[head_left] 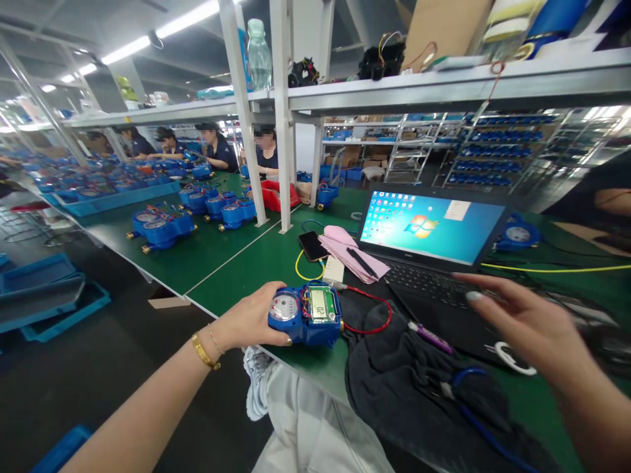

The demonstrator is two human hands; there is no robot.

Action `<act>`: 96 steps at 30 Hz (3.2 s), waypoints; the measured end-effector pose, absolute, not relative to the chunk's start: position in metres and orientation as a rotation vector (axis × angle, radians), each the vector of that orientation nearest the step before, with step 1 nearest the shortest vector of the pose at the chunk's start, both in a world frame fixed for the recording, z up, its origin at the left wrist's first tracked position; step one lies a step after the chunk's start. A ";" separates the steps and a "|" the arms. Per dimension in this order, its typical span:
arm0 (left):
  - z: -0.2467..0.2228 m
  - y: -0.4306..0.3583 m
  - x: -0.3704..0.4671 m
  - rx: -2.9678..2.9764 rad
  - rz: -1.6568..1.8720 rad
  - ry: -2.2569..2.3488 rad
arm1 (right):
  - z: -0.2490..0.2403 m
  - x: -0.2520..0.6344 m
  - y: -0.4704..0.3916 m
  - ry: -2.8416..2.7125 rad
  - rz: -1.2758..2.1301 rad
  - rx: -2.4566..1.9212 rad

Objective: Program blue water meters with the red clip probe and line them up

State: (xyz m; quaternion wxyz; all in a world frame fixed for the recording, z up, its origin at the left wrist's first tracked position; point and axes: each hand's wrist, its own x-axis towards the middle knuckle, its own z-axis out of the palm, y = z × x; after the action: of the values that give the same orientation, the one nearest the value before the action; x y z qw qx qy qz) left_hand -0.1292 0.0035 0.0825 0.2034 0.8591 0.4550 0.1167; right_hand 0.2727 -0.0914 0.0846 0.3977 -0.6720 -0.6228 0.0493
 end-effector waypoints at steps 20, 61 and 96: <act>0.095 -0.006 -0.105 2.328 0.699 1.081 | 0.065 0.121 -0.007 -1.701 1.010 -1.149; 0.092 -0.003 -0.071 2.256 1.125 1.507 | 0.068 0.110 0.016 -1.193 1.268 -1.287; 0.096 0.004 -0.085 2.306 0.718 1.048 | 0.081 0.127 0.002 -1.476 1.031 -1.212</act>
State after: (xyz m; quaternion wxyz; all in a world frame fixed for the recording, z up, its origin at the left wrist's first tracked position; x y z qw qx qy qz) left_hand -0.0852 0.0043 0.0957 0.2518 0.8476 0.3854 0.2638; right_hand 0.1266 0.0022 0.0810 0.4666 -0.4939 -0.6015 0.4202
